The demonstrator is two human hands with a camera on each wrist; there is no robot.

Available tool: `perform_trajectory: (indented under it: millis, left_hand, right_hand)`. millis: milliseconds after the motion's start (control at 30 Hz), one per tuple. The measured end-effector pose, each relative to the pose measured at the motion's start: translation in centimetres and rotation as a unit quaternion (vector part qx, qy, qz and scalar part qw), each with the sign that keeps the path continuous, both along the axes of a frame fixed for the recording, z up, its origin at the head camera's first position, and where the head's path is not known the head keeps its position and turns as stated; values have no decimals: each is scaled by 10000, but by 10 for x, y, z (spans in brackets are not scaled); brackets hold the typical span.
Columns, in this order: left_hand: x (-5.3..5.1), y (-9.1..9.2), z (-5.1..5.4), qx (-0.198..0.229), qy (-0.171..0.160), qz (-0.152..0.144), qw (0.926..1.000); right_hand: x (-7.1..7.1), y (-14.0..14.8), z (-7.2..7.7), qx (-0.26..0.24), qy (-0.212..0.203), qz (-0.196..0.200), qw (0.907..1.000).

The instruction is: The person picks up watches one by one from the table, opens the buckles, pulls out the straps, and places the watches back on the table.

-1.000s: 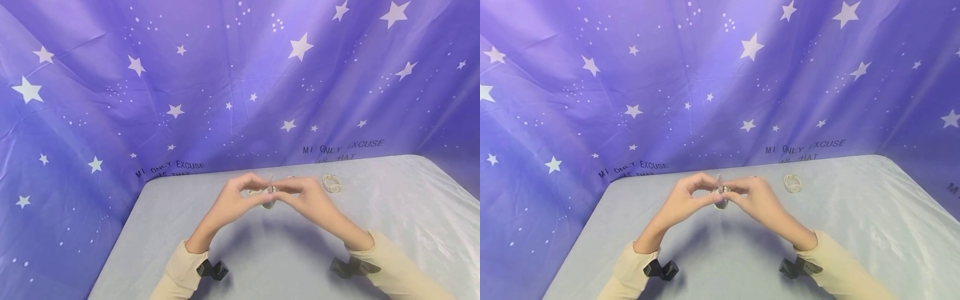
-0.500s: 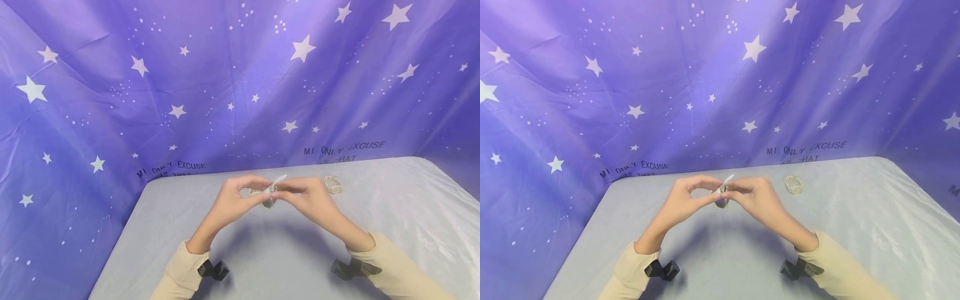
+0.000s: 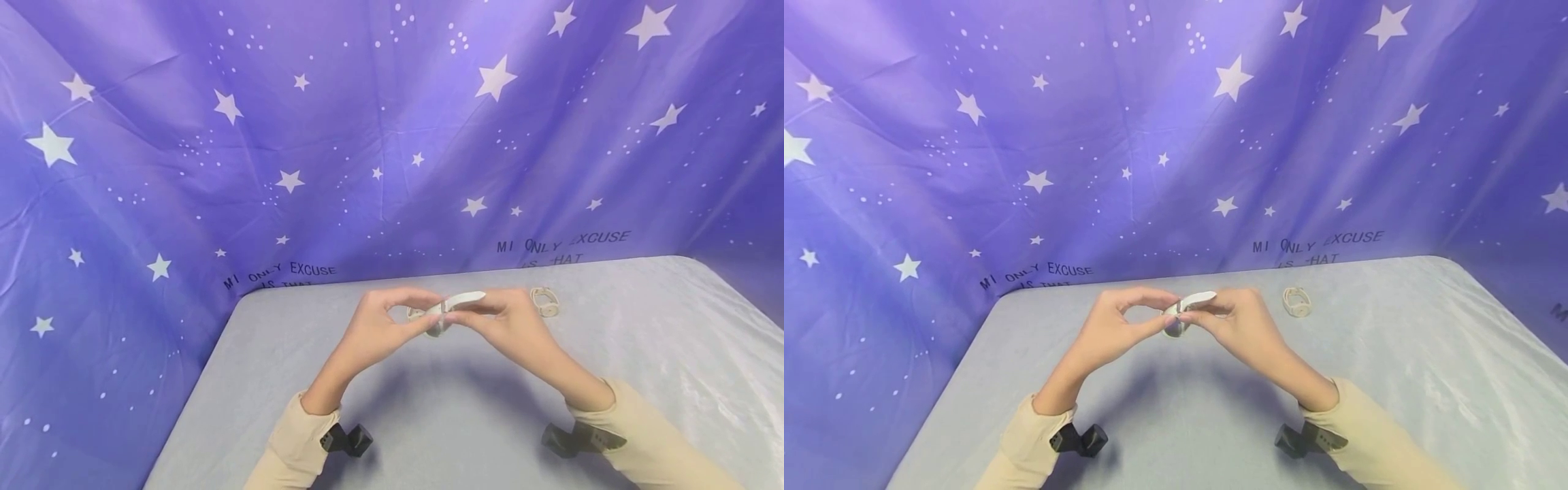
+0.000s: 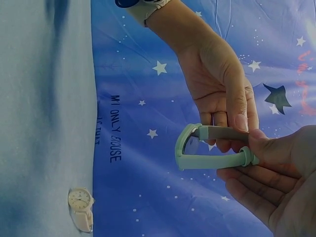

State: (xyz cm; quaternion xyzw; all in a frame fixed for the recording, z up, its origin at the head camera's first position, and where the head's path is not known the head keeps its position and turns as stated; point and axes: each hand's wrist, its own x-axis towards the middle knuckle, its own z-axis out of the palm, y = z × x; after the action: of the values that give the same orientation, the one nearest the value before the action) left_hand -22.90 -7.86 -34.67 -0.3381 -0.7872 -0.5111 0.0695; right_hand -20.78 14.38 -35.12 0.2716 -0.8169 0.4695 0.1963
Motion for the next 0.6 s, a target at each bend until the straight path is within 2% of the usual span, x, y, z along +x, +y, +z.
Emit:
perform_trajectory:
  millis: [300,600]
  left_hand:
    - [-1,-3,2,-179,441,-115,9988]
    - [1,-6,5,-214,553,-175,9981]
  right_hand:
    - [0,2,0,-87,-95,102,9999]
    - [1,1,0,-116,-108,97,9998]
